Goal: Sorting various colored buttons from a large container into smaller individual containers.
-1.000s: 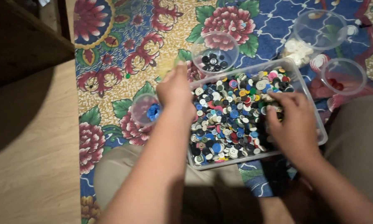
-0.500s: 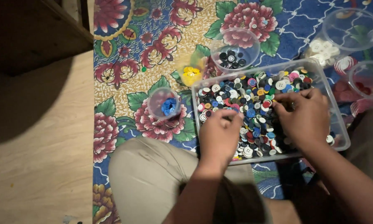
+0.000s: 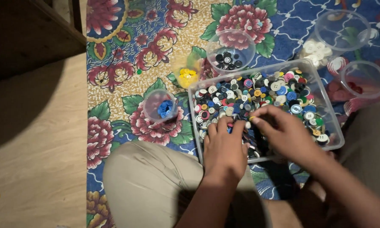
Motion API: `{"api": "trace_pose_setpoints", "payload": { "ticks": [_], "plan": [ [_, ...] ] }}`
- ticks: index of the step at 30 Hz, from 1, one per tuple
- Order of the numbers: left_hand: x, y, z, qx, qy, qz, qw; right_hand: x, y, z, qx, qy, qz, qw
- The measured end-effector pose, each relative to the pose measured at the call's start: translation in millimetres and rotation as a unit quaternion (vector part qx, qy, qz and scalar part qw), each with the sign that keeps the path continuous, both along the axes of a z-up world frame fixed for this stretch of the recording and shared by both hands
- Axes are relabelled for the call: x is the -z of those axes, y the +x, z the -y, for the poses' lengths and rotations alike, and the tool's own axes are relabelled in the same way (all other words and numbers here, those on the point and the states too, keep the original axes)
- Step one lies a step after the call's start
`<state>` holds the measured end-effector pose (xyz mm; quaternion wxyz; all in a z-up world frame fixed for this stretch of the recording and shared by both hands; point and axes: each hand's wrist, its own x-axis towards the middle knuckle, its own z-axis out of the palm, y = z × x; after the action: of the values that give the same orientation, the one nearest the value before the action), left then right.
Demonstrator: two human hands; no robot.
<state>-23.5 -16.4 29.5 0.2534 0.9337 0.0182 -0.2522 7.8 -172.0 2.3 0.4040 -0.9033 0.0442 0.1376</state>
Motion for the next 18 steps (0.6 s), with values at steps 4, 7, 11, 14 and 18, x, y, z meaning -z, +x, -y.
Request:
{"api": "trace_pose_setpoints", "payload": {
  "ticks": [4, 7, 11, 14, 18],
  "plan": [
    [5.0, 1.5, -5.6, -0.038, -0.006, 0.016, 0.999, 2.1, 8.7, 32.6, 0.031, -0.002, 0.030, 0.999],
    [18.3, 0.7, -13.2, -0.076, -0.021, 0.061, 0.995, 15.5, 15.3, 64.9, 0.048, -0.114, 0.089, 0.988],
    [11.6, -1.3, -19.4, -0.100, -0.052, 0.082, 0.990, 43.5, 21.6, 73.4, 0.035, -0.191, 0.109, 0.975],
    [5.1, -3.0, -18.1, -0.087, -0.076, 0.068, 0.991, 47.5, 22.2, 40.6, -0.017, -0.187, 0.116, 0.975],
    [3.0, -8.6, -10.8, -0.068, -0.091, 0.052, 0.992, 35.1, 11.1, -5.8, -0.044, -0.149, 0.116, 0.981]
  ]
}}
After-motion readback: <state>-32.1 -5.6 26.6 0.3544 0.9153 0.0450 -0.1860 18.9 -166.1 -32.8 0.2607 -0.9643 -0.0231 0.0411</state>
